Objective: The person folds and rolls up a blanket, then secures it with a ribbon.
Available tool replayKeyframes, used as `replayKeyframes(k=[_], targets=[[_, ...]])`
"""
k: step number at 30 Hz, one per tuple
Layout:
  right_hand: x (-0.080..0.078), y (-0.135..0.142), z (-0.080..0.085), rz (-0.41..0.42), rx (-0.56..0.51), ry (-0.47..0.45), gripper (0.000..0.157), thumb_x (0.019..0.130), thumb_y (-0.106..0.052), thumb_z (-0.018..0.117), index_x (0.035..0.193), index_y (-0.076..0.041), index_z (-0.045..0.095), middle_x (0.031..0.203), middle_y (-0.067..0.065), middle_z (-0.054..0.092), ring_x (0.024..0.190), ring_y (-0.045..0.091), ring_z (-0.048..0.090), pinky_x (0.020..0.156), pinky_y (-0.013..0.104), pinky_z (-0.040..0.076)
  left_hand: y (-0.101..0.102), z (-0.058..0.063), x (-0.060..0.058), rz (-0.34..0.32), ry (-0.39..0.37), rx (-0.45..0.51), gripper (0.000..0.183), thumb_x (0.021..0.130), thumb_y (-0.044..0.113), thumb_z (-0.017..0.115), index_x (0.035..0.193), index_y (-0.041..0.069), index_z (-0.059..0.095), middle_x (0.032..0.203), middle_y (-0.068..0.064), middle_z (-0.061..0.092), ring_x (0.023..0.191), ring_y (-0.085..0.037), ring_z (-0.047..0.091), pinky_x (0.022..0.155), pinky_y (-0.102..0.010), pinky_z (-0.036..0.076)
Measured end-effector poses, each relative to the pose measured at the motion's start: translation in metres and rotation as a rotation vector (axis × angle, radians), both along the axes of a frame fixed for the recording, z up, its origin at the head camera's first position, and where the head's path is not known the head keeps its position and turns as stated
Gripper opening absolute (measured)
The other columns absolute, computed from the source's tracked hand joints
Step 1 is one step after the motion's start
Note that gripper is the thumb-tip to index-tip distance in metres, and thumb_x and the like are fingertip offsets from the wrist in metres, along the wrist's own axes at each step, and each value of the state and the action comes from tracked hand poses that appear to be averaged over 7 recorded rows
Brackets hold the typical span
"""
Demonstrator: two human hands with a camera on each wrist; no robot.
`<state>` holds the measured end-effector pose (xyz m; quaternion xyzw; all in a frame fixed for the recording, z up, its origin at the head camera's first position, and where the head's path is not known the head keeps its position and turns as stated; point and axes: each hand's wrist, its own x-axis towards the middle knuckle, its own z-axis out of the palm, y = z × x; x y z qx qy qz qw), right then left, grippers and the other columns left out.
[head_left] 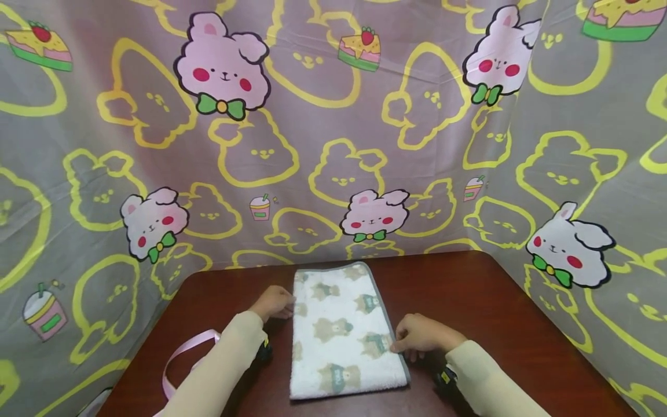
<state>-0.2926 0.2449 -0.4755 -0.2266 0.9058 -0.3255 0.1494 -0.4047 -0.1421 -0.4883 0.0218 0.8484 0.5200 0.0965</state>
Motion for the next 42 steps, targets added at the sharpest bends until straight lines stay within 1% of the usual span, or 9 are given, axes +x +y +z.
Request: replayKeyframes(k=[2,6,10,14,17,21,30,36,42], targets=[[0.000,0.000,0.000,-0.030,0.021,0.108,0.022,0.082,-0.031,0.079,0.070,-0.017,0.066,0.061,-0.005,0.061,0.052,0.012,0.058,0.046,0.031,0.047,0.000,0.005,0.010,-0.028,0.072,-0.108,0.020,0.092,0.010,0.066,0.101,-0.007,0.063,0.084,-0.013,0.065,0.067,-0.023,0.065,0.062,-0.038,0.056],[0.002,-0.007,0.001,-0.044,0.027,0.358,0.014,0.081,-0.027,0.080,0.079,-0.021,0.067,0.070,-0.014,0.059,0.063,0.005,0.054,0.055,0.028,0.046,0.004,0.016,0.036,-0.097,0.320,-0.395,0.013,0.088,0.015,0.069,0.094,0.003,0.065,0.081,-0.005,0.063,0.067,-0.018,0.059,0.063,-0.038,0.051],[0.013,-0.022,0.005,0.117,-0.015,0.505,0.011,0.084,-0.019,0.077,0.093,-0.015,0.072,0.088,-0.010,0.066,0.082,0.006,0.061,0.070,0.030,0.051,0.016,0.024,0.068,-0.243,0.547,-0.505,0.010,0.088,0.013,0.068,0.096,0.007,0.070,0.087,-0.003,0.067,0.077,-0.020,0.062,0.069,-0.040,0.051],[0.028,-0.040,0.008,0.315,-0.017,0.580,0.023,0.086,-0.019,0.075,0.106,-0.009,0.073,0.106,-0.003,0.069,0.100,0.009,0.063,0.084,0.032,0.051,0.033,0.026,0.099,-0.502,0.598,-0.477,0.021,0.091,0.016,0.068,0.109,0.006,0.071,0.105,-0.001,0.070,0.099,-0.017,0.064,0.083,-0.037,0.052],[0.036,-0.051,0.009,0.390,0.030,0.570,0.034,0.089,-0.027,0.072,0.117,-0.008,0.069,0.117,-0.002,0.066,0.111,0.010,0.059,0.090,0.032,0.049,0.045,0.024,0.118,-0.676,0.594,-0.525,0.033,0.091,0.027,0.068,0.119,0.008,0.068,0.114,0.003,0.067,0.105,-0.010,0.061,0.088,-0.031,0.049],[0.042,-0.060,0.008,0.430,0.114,0.564,0.050,0.089,-0.039,0.070,0.128,-0.009,0.063,0.129,0.002,0.061,0.121,0.016,0.054,0.097,0.036,0.044,0.055,0.022,0.136,-0.805,0.606,-0.662,0.054,0.088,0.042,0.069,0.132,0.011,0.060,0.129,0.003,0.060,0.115,-0.010,0.056,0.095,-0.030,0.045],[0.044,-0.059,0.000,0.504,0.250,0.606,0.067,0.083,-0.049,0.072,0.133,-0.007,0.059,0.132,0.005,0.059,0.123,0.017,0.052,0.099,0.034,0.042,0.056,0.016,0.158,-0.820,0.629,-0.910,0.070,0.084,0.052,0.070,0.138,0.011,0.055,0.142,-0.005,0.050,0.129,-0.021,0.047,0.100,-0.035,0.041],[0.049,-0.047,-0.001,0.469,0.245,0.552,0.071,0.076,-0.044,0.080,0.134,-0.009,0.059,0.134,0.005,0.058,0.122,0.014,0.053,0.096,0.030,0.044,0.047,0.014,0.166,-0.808,0.712,-0.952,0.072,0.081,0.053,0.072,0.134,0.006,0.057,0.139,-0.009,0.052,0.126,-0.022,0.050,0.098,-0.032,0.044],[0.052,-0.033,-0.003,0.460,0.254,0.557,0.073,0.070,-0.031,0.086,0.133,-0.007,0.059,0.136,0.006,0.056,0.121,0.015,0.053,0.096,0.030,0.044,0.031,0.011,0.170,-0.777,0.742,-0.896,0.069,0.078,0.048,0.076,0.130,0.005,0.060,0.135,-0.010,0.056,0.121,-0.018,0.055,0.092,-0.032,0.048]])
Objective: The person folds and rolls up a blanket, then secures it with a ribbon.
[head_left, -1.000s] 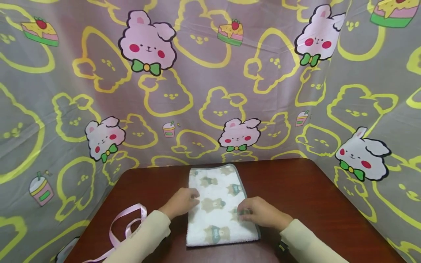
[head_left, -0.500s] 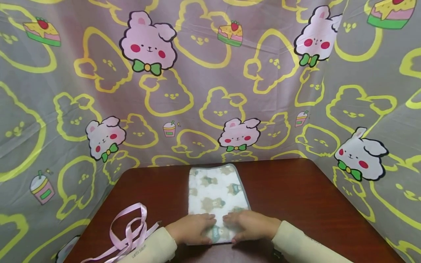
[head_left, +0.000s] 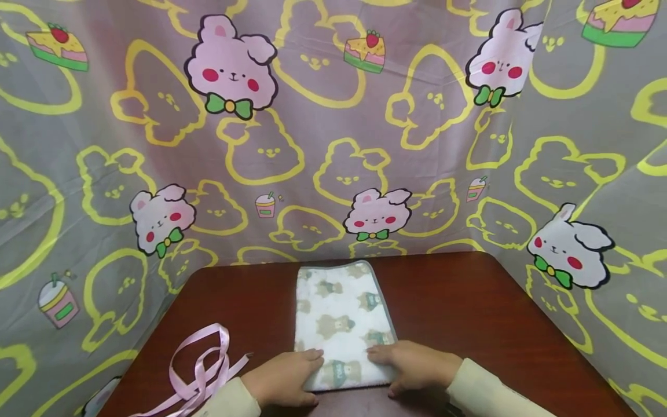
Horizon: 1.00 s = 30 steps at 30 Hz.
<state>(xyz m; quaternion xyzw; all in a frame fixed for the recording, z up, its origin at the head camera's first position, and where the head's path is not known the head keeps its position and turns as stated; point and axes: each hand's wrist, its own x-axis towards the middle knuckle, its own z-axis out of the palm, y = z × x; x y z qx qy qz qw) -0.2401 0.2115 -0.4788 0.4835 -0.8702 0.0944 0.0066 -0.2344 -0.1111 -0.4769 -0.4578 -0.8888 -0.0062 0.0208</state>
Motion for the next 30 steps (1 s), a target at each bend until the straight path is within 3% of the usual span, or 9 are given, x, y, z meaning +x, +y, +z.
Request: replayKeyframes(k=[8,12,18,23,30], targets=[[0.002,0.012,0.003,-0.048,0.020,-0.030,0.073,0.074,-0.023,0.083,0.137,-0.003,0.054,0.141,0.009,0.051,0.128,0.020,0.048,0.099,0.035,0.043,-0.018,-0.004,-0.002,0.028,-0.064,0.089,0.070,0.077,0.045,0.078,0.130,0.004,0.060,0.136,-0.012,0.055,0.121,-0.023,0.055,0.096,-0.034,0.045],[0.002,0.012,0.005,-0.034,0.007,0.038,0.063,0.076,-0.017,0.079,0.133,-0.001,0.057,0.136,0.011,0.056,0.124,0.021,0.052,0.097,0.036,0.045,-0.022,-0.005,-0.001,0.044,-0.049,0.098,0.064,0.075,0.036,0.078,0.129,0.005,0.061,0.134,-0.011,0.057,0.116,-0.023,0.058,0.092,-0.035,0.048],[0.002,0.009,-0.001,-0.027,0.001,0.136,0.064,0.064,-0.004,0.075,0.127,-0.001,0.061,0.128,0.010,0.061,0.117,0.020,0.057,0.093,0.034,0.048,-0.023,-0.009,0.001,0.020,0.019,0.104,0.058,0.071,0.020,0.075,0.126,0.004,0.063,0.130,-0.011,0.060,0.114,-0.019,0.060,0.086,-0.035,0.051],[-0.001,0.007,-0.006,0.003,-0.022,0.202,0.059,0.065,0.003,0.065,0.124,-0.001,0.064,0.124,0.010,0.064,0.113,0.019,0.060,0.089,0.034,0.050,-0.026,-0.011,-0.001,0.024,0.043,0.111,0.050,0.077,0.015,0.069,0.126,0.005,0.064,0.129,-0.009,0.061,0.116,-0.018,0.058,0.087,-0.036,0.051],[-0.009,0.017,-0.004,0.001,-0.167,0.049,0.037,0.083,0.004,0.060,0.119,-0.001,0.067,0.118,0.006,0.067,0.110,0.016,0.061,0.089,0.037,0.050,-0.032,-0.006,-0.007,0.074,-0.089,0.270,0.029,0.088,0.013,0.065,0.117,0.014,0.067,0.110,0.005,0.067,0.096,-0.010,0.063,0.079,-0.035,0.053]])
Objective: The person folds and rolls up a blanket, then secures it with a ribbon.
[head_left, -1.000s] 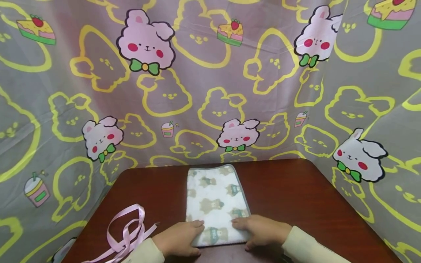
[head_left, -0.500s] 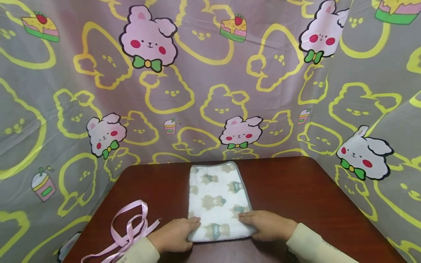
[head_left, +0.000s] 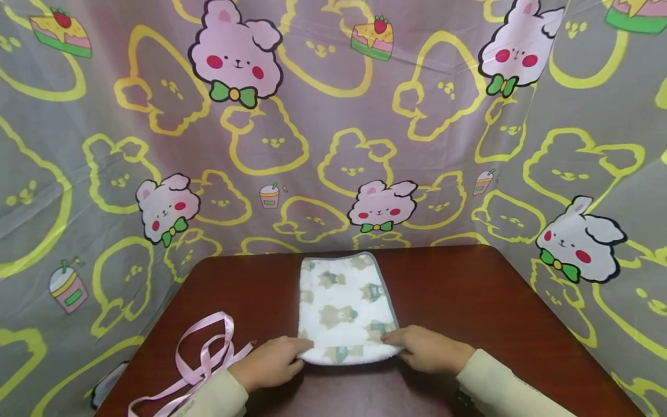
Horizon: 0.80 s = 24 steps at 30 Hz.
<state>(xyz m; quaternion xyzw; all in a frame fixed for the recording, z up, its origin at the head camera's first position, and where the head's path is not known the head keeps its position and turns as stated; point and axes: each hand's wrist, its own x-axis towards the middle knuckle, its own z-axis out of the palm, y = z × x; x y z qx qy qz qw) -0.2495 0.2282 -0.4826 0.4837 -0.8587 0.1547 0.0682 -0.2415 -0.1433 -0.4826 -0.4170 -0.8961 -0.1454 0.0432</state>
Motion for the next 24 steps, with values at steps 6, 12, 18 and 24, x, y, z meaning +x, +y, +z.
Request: replayKeyframes(k=[6,12,18,24], targets=[[-0.009,0.009,0.004,-0.045,-0.101,-0.099,0.023,0.088,-0.003,0.064,0.106,-0.016,0.069,0.103,-0.011,0.066,0.095,0.004,0.060,0.080,0.031,0.051,0.001,0.004,-0.008,-0.005,-0.134,0.183,0.008,0.095,0.012,0.060,0.098,0.019,0.063,0.079,0.015,0.058,0.071,-0.001,0.053,0.065,-0.024,0.047],[-0.015,0.010,0.005,-0.094,-0.203,-0.225,0.016,0.090,-0.009,0.065,0.091,-0.024,0.064,0.079,-0.018,0.057,0.072,0.001,0.053,0.064,0.023,0.045,-0.002,0.005,-0.016,0.052,-0.226,0.269,0.010,0.096,0.011,0.057,0.093,0.019,0.062,0.076,0.012,0.057,0.069,-0.003,0.051,0.063,-0.023,0.043],[-0.021,0.007,0.002,-0.184,-0.263,-0.286,0.009,0.093,-0.017,0.065,0.095,-0.025,0.062,0.071,-0.016,0.057,0.063,0.000,0.052,0.057,0.023,0.045,-0.006,0.006,-0.020,0.118,-0.286,0.309,0.011,0.096,0.008,0.057,0.088,0.016,0.060,0.072,0.009,0.054,0.066,-0.005,0.048,0.060,-0.025,0.041],[-0.025,0.004,0.002,-0.264,-0.252,-0.297,0.007,0.099,-0.028,0.058,0.103,-0.022,0.059,0.070,-0.015,0.052,0.061,0.002,0.048,0.057,0.025,0.042,-0.006,0.005,-0.025,0.175,-0.335,0.361,0.012,0.096,0.006,0.054,0.088,0.014,0.059,0.070,0.003,0.052,0.063,-0.007,0.048,0.058,-0.026,0.041]])
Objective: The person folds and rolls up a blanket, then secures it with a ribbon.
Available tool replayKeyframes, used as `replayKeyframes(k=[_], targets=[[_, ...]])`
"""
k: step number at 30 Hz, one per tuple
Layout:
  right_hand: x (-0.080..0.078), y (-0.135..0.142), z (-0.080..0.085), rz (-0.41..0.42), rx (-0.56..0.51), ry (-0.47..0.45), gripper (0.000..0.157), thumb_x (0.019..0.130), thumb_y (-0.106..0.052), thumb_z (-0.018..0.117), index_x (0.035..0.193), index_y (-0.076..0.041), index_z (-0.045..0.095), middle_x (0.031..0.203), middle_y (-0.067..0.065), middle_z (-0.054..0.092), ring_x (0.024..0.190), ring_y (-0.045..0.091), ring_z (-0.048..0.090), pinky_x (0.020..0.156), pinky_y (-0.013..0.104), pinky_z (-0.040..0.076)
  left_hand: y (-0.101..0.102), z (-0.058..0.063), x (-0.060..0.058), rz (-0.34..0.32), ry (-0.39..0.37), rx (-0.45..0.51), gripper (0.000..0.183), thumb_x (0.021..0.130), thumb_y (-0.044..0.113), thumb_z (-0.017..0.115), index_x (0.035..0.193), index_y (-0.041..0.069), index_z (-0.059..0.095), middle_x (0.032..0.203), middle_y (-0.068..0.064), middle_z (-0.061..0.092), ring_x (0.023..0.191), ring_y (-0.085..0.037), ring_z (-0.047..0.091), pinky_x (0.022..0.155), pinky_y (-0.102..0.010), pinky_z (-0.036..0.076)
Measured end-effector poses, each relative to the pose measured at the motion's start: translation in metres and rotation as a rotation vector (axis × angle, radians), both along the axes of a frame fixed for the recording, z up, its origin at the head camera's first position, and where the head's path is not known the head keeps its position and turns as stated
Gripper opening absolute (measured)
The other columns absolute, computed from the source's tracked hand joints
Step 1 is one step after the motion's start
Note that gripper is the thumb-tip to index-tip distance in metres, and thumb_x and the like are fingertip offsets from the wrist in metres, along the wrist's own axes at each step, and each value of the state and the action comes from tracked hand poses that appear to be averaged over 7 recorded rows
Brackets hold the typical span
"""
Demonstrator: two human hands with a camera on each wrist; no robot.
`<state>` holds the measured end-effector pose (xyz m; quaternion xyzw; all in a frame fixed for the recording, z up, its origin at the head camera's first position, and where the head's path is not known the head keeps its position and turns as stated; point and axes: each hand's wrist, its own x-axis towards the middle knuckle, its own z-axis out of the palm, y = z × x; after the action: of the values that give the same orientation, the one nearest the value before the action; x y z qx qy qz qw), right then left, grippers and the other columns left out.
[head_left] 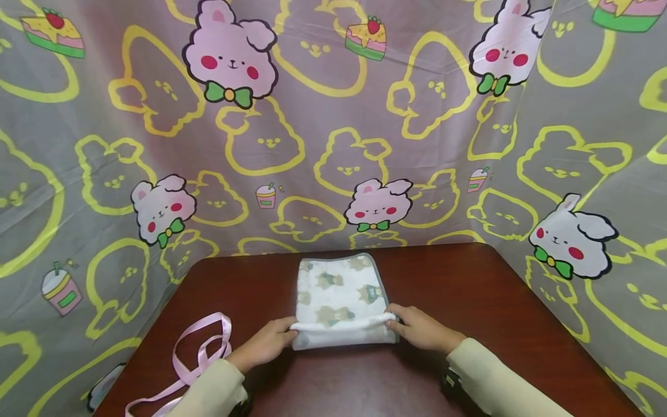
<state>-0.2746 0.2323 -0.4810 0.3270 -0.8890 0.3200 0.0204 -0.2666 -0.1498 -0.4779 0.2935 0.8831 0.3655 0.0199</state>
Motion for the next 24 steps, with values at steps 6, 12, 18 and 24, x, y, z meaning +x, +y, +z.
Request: replayKeyframes(k=[6,12,18,24], targets=[[-0.005,0.001,-0.002,-0.023,-0.015,-0.025,0.010,0.099,-0.029,0.057,0.104,-0.021,0.061,0.075,-0.013,0.054,0.068,0.005,0.051,0.062,0.026,0.044,0.006,-0.001,-0.004,0.042,-0.105,0.092,0.009,0.095,0.003,0.053,0.092,0.007,0.061,0.077,-0.002,0.057,0.068,-0.013,0.055,0.059,-0.029,0.049],[-0.010,-0.002,-0.002,-0.033,-0.042,0.013,0.013,0.101,-0.028,0.054,0.105,-0.017,0.059,0.078,-0.013,0.055,0.073,0.006,0.052,0.067,0.028,0.043,0.011,0.001,-0.004,0.106,-0.139,0.128,0.010,0.095,0.004,0.052,0.095,0.004,0.063,0.081,-0.003,0.060,0.072,-0.018,0.058,0.061,-0.032,0.049],[-0.011,-0.005,-0.004,-0.065,-0.018,0.001,0.013,0.101,-0.029,0.054,0.105,-0.018,0.057,0.081,-0.012,0.056,0.076,0.007,0.053,0.069,0.030,0.044,0.013,-0.003,-0.003,0.130,-0.164,0.093,0.011,0.093,0.007,0.052,0.096,0.005,0.063,0.084,-0.003,0.061,0.075,-0.016,0.058,0.064,-0.032,0.049],[-0.018,-0.008,-0.007,-0.126,-0.005,-0.005,0.014,0.100,-0.026,0.057,0.109,-0.016,0.059,0.096,-0.006,0.063,0.087,0.011,0.057,0.077,0.036,0.047,0.015,-0.003,-0.003,0.128,-0.329,0.214,0.017,0.092,0.005,0.051,0.101,-0.005,0.060,0.085,-0.007,0.063,0.076,-0.020,0.063,0.063,-0.036,0.055]])
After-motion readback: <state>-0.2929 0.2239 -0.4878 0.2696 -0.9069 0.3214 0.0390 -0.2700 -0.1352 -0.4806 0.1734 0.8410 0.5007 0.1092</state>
